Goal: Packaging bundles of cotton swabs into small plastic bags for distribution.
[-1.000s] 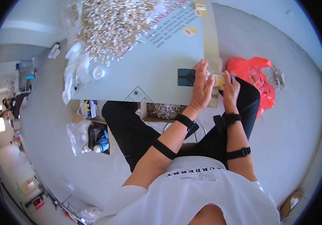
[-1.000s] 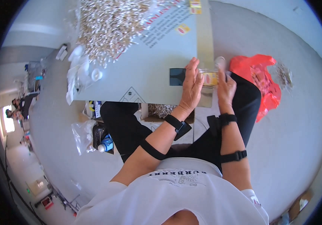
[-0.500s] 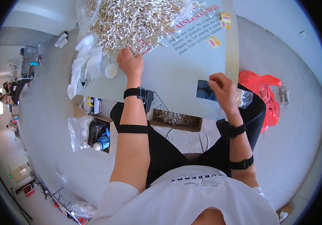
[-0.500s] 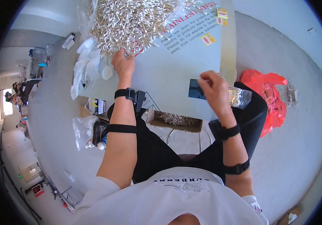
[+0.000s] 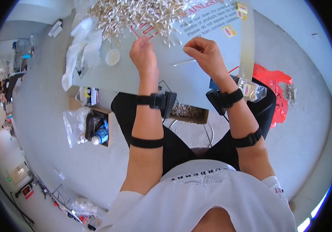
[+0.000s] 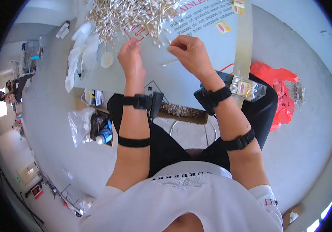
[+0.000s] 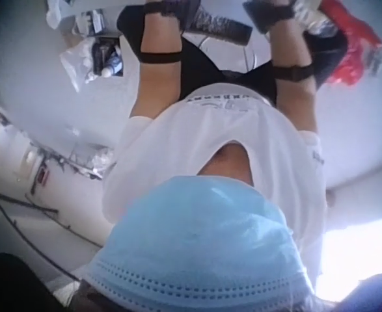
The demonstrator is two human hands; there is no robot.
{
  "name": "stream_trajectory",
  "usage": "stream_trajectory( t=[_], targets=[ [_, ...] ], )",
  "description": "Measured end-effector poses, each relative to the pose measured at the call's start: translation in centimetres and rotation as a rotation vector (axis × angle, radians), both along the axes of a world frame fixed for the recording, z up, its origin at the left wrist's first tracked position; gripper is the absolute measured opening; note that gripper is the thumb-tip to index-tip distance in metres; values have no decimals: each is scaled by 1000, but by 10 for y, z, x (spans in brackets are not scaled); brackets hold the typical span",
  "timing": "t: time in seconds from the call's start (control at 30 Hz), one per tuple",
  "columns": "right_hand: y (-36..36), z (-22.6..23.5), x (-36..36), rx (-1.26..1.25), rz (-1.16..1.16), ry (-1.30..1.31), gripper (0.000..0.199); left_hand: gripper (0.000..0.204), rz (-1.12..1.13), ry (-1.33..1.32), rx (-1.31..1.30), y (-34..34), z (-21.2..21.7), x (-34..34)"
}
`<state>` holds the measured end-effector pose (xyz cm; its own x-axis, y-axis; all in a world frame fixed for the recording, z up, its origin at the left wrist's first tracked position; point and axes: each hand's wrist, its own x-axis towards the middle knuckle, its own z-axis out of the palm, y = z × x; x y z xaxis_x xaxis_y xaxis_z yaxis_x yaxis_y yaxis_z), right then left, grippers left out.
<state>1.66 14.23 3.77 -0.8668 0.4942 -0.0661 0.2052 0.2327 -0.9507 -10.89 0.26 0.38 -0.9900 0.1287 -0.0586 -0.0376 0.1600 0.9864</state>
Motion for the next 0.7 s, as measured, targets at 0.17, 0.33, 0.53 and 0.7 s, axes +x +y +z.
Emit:
stream_trajectory(
  t=[0.17, 0.33, 0.53, 0.7],
  targets=[
    [-54, 18, 26, -533, 311, 57, 42, 28, 95, -230, 344, 9, 27, 8],
    [-75, 6, 52, -1105, 410, 11, 60, 23, 64, -425, 593, 13, 46, 22],
    [-100, 20, 78, -1100, 356, -56, 36, 12, -94, 506, -173, 7, 47, 38],
    [-123, 24, 100, -918, 375, -69, 30, 11, -428, 1338, -708, 0, 48, 59]
  ],
)
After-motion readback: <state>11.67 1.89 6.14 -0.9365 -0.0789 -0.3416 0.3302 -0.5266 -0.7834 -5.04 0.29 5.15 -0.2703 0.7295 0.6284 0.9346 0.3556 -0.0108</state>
